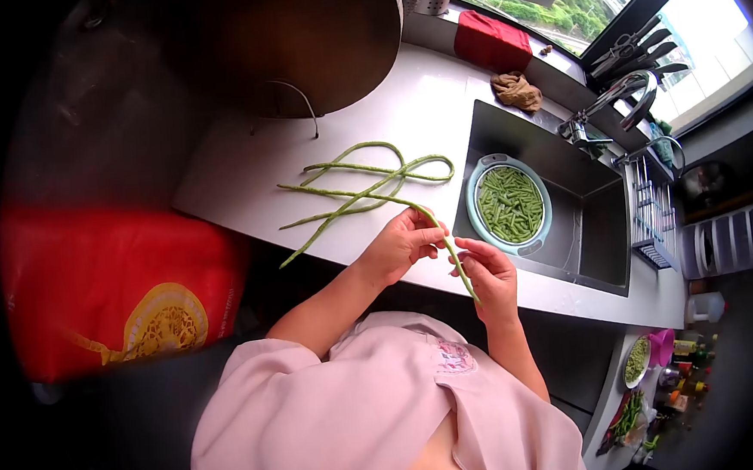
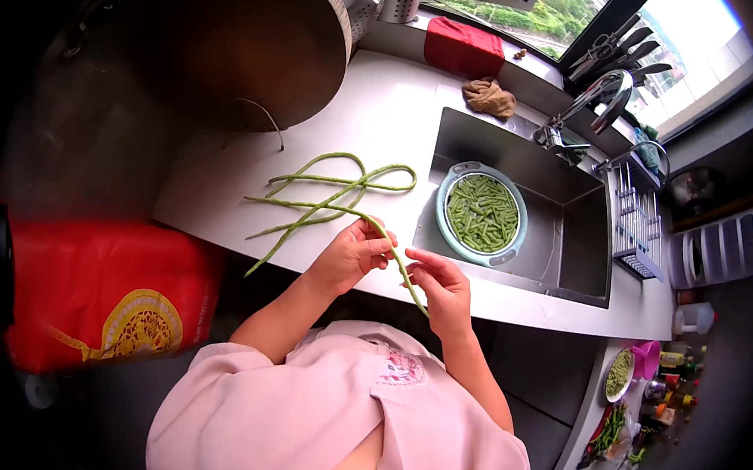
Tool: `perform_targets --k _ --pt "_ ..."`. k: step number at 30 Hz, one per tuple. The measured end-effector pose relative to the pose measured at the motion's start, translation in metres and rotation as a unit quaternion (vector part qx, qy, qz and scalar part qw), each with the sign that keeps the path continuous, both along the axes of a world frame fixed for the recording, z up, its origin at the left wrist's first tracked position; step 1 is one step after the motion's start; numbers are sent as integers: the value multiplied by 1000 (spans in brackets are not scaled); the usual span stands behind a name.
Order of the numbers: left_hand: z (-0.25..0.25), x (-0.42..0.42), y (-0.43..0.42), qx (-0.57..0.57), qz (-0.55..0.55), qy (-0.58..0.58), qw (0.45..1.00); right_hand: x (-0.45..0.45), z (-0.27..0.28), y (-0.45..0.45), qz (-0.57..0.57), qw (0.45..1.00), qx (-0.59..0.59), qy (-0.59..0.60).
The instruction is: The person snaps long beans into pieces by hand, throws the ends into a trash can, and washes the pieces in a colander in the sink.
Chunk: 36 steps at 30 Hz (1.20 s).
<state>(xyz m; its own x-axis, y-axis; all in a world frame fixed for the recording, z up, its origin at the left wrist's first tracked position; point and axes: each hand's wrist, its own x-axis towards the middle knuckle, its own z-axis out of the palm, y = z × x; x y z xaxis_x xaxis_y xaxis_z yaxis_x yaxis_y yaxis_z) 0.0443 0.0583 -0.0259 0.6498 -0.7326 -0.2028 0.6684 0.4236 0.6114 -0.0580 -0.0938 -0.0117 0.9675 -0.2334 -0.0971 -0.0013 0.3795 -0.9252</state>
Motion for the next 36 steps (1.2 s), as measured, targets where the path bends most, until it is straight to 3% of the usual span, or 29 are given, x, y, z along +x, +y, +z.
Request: perform_targets --k 3,9,11,15,20,22,23,24,25,26,27,28,29,31,34,36 --pt "14 5 5 19 48 -49 997 -2 5 -18 47 992 107 40" --pt "22 7 -7 39 96 -167 980 -1 25 -33 182 975 84 92" --pt "24 5 -15 46 106 -182 976 1 26 -41 244 954 139 109" --pt "29 3 -34 69 127 -225 964 9 29 -54 261 951 92 141" --pt "32 1 -53 86 130 -170 973 9 16 -77 271 944 133 133" --pt "26 1 -60 89 134 -141 977 9 9 -83 193 972 15 130" --pt "24 -2 -64 92 129 -142 977 10 -3 -87 189 973 19 129" --pt "23 -6 -69 89 130 -195 968 14 -10 -87 105 978 -161 83" --pt "22 -12 -74 84 131 -247 957 17 -15 -89 16 941 -336 37" --pt "21 -18 -80 106 141 -252 951 19 -16 -92 4 982 -154 109" --pt "19 -20 -83 107 138 -254 951 22 -15 -98 1 982 -152 109" --pt "17 -21 -85 84 164 -177 967 24 -14 -108 37 988 95 115" --pt "14 -21 -87 62 187 -98 976 26 -13 -117 70 933 336 112" --pt "14 -12 -82 39 212 -74 974 26 -10 -132 42 934 354 36" --pt "21 -9 -77 74 161 -83 981 23 4 -128 14 955 297 16" --pt "22 -12 -80 90 116 -110 983 21 19 -113 72 985 131 83"
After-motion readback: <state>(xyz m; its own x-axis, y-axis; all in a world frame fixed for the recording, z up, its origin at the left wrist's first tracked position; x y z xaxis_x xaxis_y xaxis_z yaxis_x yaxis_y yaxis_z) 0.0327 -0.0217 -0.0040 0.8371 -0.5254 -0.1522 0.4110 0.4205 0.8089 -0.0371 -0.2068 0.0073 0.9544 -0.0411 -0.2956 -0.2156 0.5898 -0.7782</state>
